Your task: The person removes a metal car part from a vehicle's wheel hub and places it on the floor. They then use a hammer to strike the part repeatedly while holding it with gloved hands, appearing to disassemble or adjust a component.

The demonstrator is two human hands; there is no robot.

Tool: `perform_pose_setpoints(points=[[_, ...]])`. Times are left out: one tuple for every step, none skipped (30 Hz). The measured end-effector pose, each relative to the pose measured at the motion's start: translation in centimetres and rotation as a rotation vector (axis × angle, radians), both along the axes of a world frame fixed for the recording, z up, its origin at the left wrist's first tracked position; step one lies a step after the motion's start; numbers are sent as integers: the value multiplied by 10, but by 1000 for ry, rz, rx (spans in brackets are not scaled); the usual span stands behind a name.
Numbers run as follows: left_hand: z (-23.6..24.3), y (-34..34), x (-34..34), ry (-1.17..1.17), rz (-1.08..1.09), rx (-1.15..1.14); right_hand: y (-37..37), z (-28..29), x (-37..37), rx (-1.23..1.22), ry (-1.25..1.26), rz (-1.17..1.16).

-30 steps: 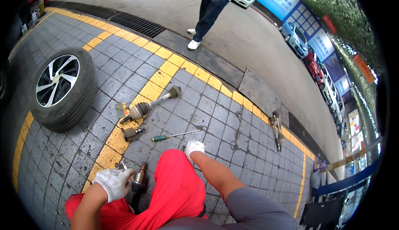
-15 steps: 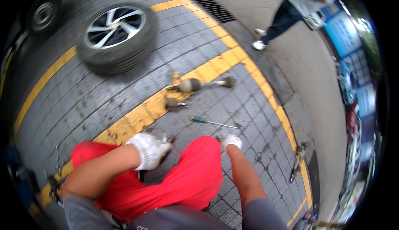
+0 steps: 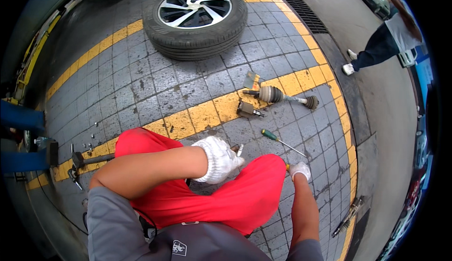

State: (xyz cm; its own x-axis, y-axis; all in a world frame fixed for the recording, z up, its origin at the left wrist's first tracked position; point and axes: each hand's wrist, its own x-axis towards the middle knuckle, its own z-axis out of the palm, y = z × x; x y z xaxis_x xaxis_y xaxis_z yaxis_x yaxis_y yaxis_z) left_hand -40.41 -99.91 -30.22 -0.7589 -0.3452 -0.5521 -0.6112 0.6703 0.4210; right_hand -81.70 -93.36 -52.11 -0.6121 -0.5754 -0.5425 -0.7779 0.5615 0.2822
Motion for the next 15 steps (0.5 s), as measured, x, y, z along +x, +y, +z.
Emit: perform_pose_setpoints(points=[[1,1,0,-7,-11,4,0,-2,0,-4,-5,11],[2,1,-1,-14,-21,10,-1,-1,-2,20,-25,32],[9,-1,0,-20,-19,40,-2,-1,-1,46,-52,54],[6,-2,5,-32,4,31,-11,1,2,40,-68,63],[0,2,9,-43,27,23,-9,-2,10,21,-58,66],[-6,0,7,-22,38,13,-18,-2,7,22,-31,52],[10,-3,6,-61,36,22,-17,-10,4,57,-11,49],[6,-4,2,-31,29,18,-14,-14,-1,92,9,46],[1,-5,4,-22,31,10,-16,-14,2,89,-2,51],[-2,-5,6,-13,33,1,-18,-12,3,86,-13,56],[-4,-5,6,-29,23,2,-19,-9,3,83,-23,60],[-3,-5,6,-28,21,1,-21,-6,3,78,-29,62],[-3,-5,5,-27,20,1,-23,-4,5,71,-30,56],[-2,-5,5,-25,18,0,-24,0,5,75,-30,46],[-2,-5,6,-26,25,-6,-24,4,9,77,-33,34]])
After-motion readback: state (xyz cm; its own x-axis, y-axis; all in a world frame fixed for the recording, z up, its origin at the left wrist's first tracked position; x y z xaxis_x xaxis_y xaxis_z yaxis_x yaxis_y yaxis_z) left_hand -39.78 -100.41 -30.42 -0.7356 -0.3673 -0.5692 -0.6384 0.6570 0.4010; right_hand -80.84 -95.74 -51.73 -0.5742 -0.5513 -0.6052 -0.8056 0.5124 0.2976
